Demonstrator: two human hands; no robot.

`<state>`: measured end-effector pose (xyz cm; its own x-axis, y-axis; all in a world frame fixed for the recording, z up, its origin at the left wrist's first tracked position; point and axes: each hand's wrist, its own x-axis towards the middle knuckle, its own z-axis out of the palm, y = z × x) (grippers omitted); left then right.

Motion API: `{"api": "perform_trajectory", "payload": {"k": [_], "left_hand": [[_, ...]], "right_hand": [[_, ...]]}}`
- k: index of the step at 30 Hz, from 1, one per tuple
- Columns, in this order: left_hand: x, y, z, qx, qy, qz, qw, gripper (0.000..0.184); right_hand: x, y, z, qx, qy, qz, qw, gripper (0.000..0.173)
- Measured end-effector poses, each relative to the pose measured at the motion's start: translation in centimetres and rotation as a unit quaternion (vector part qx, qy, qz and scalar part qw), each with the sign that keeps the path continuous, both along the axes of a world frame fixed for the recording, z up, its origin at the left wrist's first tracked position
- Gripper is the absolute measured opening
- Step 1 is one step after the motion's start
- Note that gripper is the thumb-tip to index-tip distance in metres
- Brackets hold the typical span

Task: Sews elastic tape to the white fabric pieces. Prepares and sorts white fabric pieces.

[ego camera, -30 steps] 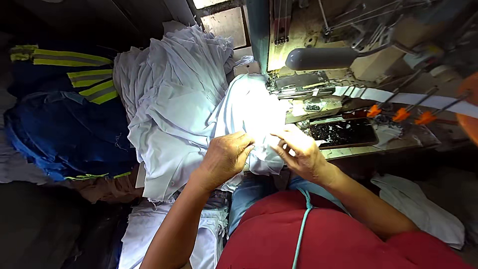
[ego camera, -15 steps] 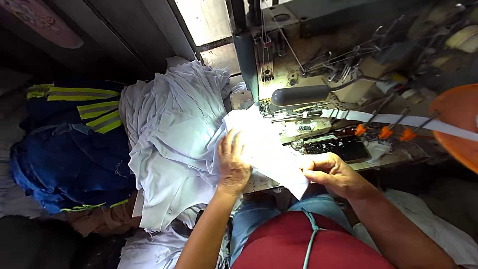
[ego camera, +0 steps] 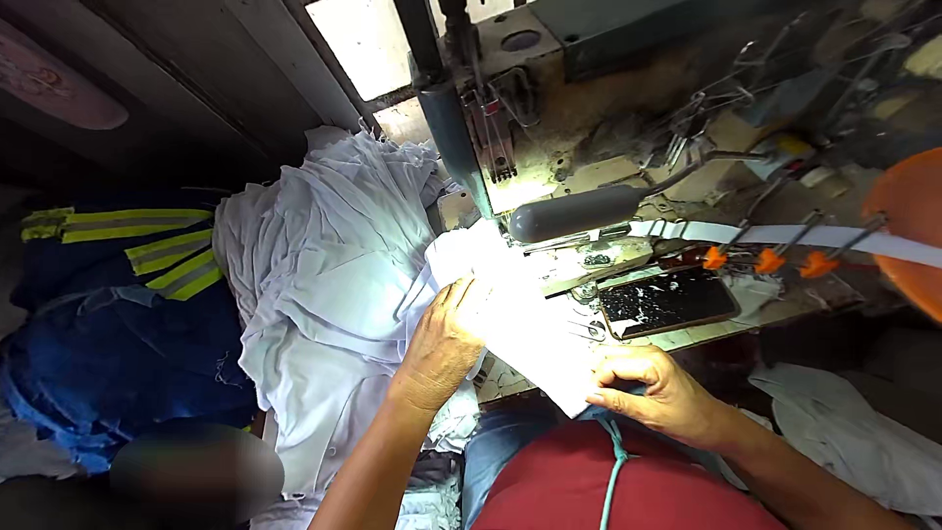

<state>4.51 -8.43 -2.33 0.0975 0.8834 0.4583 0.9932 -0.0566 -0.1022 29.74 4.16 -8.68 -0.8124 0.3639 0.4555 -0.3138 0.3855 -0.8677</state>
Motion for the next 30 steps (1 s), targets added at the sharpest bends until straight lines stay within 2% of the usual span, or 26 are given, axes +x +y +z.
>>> {"api": "perform_trajectory", "payload": {"k": [5,8,10,12,16,18,23,25,27,30], "left_hand": [[-0.5,2.3,1.6,-0.066,-0.15,0.072,0.984,0.031],[-2.4,4.3,2.0,-0.077,-0.116,0.061,0.988,0.022],[-3.6,5.5,2.3,-0.089,-0.091,0.054,0.99,0.022],[-4.4,6.0,2.7,-0.068,-0.089,0.045,0.993,0.025],[-4.2,5.6,3.4,0.068,-0.098,0.006,0.993,0.017],[-3.0,4.7,4.2,0.082,-0.112,-0.001,0.99,0.016],[-0.7,2.3,3.9,-0.001,-0.156,-0.008,0.988,0.022],[-0.7,2.3,3.0,-0.037,-0.157,-0.026,0.987,0.019],[-0.8,2.8,2.6,-0.076,-0.155,-0.012,0.985,0.024],[-0.8,3.8,2.7,-0.069,-0.154,0.018,0.985,0.027]], "right_hand": [[-1.8,0.7,-0.4,0.029,-0.009,-0.036,0.999,0.024],[-3.8,1.2,-1.0,0.049,-0.013,-0.055,0.997,0.024],[-5.1,1.5,-1.1,0.052,-0.013,-0.063,0.997,0.025],[-6.4,1.9,-1.1,0.057,-0.004,-0.073,0.996,0.024],[-8.2,2.4,-0.6,0.068,-0.022,-0.085,0.994,0.024],[-8.5,2.3,-0.2,0.06,-0.027,-0.072,0.995,0.024],[-8.2,1.4,-0.3,-0.013,0.03,-0.046,0.998,0.019],[-8.1,1.2,-0.4,-0.044,0.039,-0.04,0.997,0.017],[-8.3,1.3,-0.3,-0.054,0.035,-0.046,0.997,0.017],[-9.0,2.0,0.1,-0.046,0.033,-0.078,0.995,0.018]]}}
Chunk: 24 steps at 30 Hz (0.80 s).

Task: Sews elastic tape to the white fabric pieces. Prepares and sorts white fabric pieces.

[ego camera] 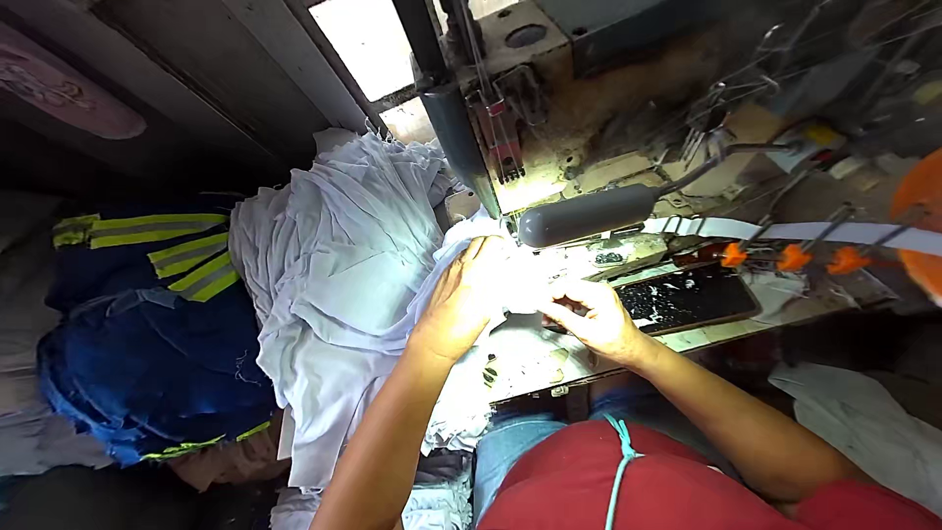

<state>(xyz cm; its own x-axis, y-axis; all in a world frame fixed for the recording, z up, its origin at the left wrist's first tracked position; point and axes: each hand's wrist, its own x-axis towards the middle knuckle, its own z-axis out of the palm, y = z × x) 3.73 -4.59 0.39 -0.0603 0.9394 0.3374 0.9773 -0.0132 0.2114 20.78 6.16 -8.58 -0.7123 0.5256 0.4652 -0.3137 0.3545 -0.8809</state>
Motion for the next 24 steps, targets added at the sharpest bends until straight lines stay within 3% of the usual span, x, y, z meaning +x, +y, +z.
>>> {"api": "perform_trajectory", "payload": {"k": [6,10,14,18,21,24], "left_hand": [[1.0,-0.1,0.2,0.091,0.095,0.006,0.991,0.03],[2.5,-1.8,0.9,0.065,0.096,-0.002,0.993,0.03],[0.0,-1.5,2.5,0.04,-0.005,0.063,0.997,0.049],[-4.7,-0.5,0.1,-0.031,-0.115,0.151,0.981,0.034],[-4.7,-0.9,-1.5,0.004,-0.149,0.186,0.971,0.024],[-4.4,-2.6,-1.6,0.055,-0.153,0.165,0.973,0.021]], "right_hand": [[-1.0,0.7,1.7,0.006,-0.025,-0.029,0.999,0.012],[-1.1,1.1,1.9,-0.004,-0.037,0.011,0.999,0.01],[-1.5,0.9,1.9,-0.009,-0.039,0.011,0.999,0.008],[-1.3,1.0,2.4,-0.015,-0.08,0.006,0.997,0.013],[-1.3,0.9,2.5,-0.016,-0.083,0.013,0.996,0.017],[-1.1,0.3,3.0,-0.018,-0.091,0.034,0.995,0.018]]}}
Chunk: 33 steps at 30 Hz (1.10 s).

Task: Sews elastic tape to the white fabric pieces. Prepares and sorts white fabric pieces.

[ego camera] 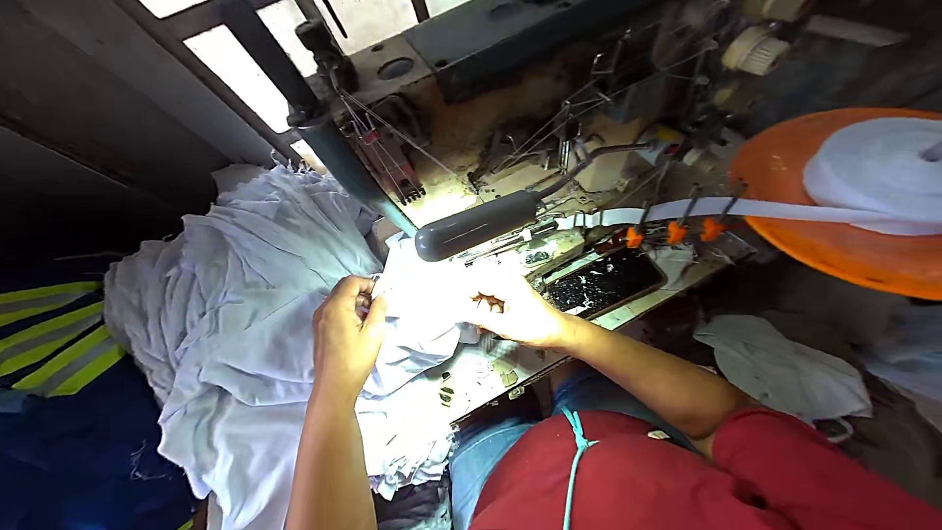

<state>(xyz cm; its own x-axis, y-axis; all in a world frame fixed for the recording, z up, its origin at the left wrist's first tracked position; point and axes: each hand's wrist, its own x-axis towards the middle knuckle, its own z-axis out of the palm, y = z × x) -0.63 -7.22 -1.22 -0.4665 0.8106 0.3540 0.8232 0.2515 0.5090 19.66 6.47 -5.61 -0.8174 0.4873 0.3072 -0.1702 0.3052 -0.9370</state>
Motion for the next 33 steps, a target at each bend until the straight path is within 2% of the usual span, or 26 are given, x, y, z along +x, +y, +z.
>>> {"api": "perform_trajectory", "payload": {"k": [2,4,6,8,10,11,13,15,17,19,21,24,26,28,29,31,33], "left_hand": [[0.9,-2.0,0.8,0.042,-0.013,-0.048,0.998,0.02],[2.3,-4.0,1.8,0.076,-0.025,-0.112,0.99,0.021],[3.6,-5.1,2.1,0.109,0.004,-0.136,0.985,0.026],[4.6,-5.0,1.2,0.125,0.041,-0.135,0.982,0.047],[5.2,-4.1,-0.2,0.1,0.074,-0.166,0.978,0.076],[5.4,-3.5,-1.0,0.086,0.111,-0.186,0.972,0.083],[5.7,-2.0,-2.1,0.059,0.198,-0.207,0.956,0.078],[5.2,-0.9,-2.7,0.039,0.255,-0.198,0.946,0.064],[4.5,-0.2,-3.3,0.047,0.283,-0.156,0.945,0.045],[4.2,-0.2,-3.6,0.044,0.268,-0.105,0.957,0.044],[4.3,-0.8,-2.6,0.036,0.262,-0.081,0.961,0.041],[4.3,-1.3,0.6,0.05,0.325,-0.066,0.942,0.023],[3.5,-0.7,2.2,0.035,0.375,-0.101,0.921,0.022],[3.0,-0.2,2.6,-0.016,0.359,-0.173,0.917,0.034],[3.0,0.1,2.2,-0.027,0.337,-0.207,0.918,0.04],[3.0,0.3,0.2,0.0,0.327,-0.25,0.911,0.031],[3.3,0.3,-1.1,0.002,0.299,-0.237,0.924,0.035]], "right_hand": [[0.5,-0.7,0.4,0.007,-0.014,0.03,0.999,0.022],[1.2,-1.6,0.5,0.03,0.012,0.071,0.997,0.026],[1.9,-2.3,0.8,0.026,0.049,0.105,0.993,0.025],[2.5,-2.6,1.1,-0.031,0.051,0.134,0.989,0.02],[2.4,-2.4,1.3,-0.111,0.05,0.148,0.981,0.01],[2.3,-2.2,1.4,-0.135,0.06,0.146,0.978,0.008],[2.5,-2.1,1.5,-0.131,0.093,0.138,0.977,0.006],[2.9,-2.0,1.6,-0.089,0.123,0.127,0.98,0.009],[3.3,-1.7,1.3,-0.048,0.135,0.101,0.984,0.012],[3.5,-1.3,0.5,-0.028,0.134,0.088,0.987,0.014],[3.3,-0.9,-0.4,-0.019,0.142,0.102,0.984,0.016],[2.8,-1.1,-1.3,-0.016,0.134,0.106,0.985,0.016],[2.2,-1.5,-1.7,-0.029,0.13,0.083,0.988,0.015],[2.2,-1.9,-1.7,-0.032,0.124,0.049,0.991,0.011],[2.5,-1.9,-1.6,-0.02,0.122,0.034,0.992,0.012],[3.4,-1.8,-1.4,0.024,0.123,0.009,0.992,0.015],[4.2,-1.4,-1.5,0.067,0.127,0.006,0.99,0.018]]}}
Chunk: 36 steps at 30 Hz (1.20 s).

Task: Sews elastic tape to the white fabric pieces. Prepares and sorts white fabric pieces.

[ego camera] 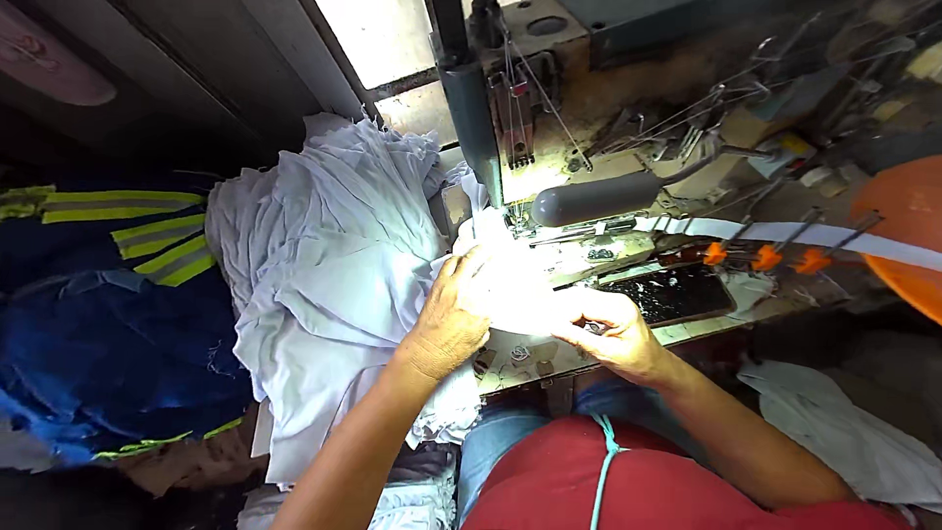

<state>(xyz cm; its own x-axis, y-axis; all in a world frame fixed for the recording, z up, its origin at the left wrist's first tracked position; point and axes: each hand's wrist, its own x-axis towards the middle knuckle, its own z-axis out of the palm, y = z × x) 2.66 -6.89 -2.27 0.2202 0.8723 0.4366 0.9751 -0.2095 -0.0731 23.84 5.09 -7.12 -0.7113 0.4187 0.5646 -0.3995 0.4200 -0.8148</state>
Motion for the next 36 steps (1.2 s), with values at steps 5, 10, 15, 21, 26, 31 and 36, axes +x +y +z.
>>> {"api": "perform_trajectory", "payload": {"k": [5,10,15,21,26,31,36], "left_hand": [[1.0,0.9,-0.3,0.039,-0.027,0.035,0.998,0.021],[0.8,2.3,1.1,-0.024,-0.059,0.086,0.994,0.032],[-1.1,3.2,2.3,-0.087,-0.104,0.053,0.989,0.041],[-4.7,3.7,7.2,-0.114,-0.2,0.009,0.973,0.036],[-8.2,8.9,4.0,-0.109,-0.119,0.076,0.984,0.019],[-8.4,6.6,5.5,-0.061,-0.134,0.083,0.986,0.019],[-4.1,-2.0,9.4,-0.057,-0.079,0.049,0.994,0.028]], "right_hand": [[0.0,0.2,-0.4,0.014,-0.017,0.002,1.0,0.019],[-1.4,0.8,-0.3,0.004,-0.063,-0.036,0.997,0.02],[-3.7,1.3,-0.4,0.001,-0.025,-0.08,0.997,0.013],[-4.3,1.7,-1.0,0.035,-0.001,-0.086,0.996,0.016],[-4.4,2.1,-0.5,0.058,0.009,-0.086,0.995,0.017],[-4.1,2.5,-0.1,0.078,-0.02,-0.086,0.993,0.016],[-3.4,2.3,-0.7,0.123,-0.008,-0.099,0.987,0.012]]}}
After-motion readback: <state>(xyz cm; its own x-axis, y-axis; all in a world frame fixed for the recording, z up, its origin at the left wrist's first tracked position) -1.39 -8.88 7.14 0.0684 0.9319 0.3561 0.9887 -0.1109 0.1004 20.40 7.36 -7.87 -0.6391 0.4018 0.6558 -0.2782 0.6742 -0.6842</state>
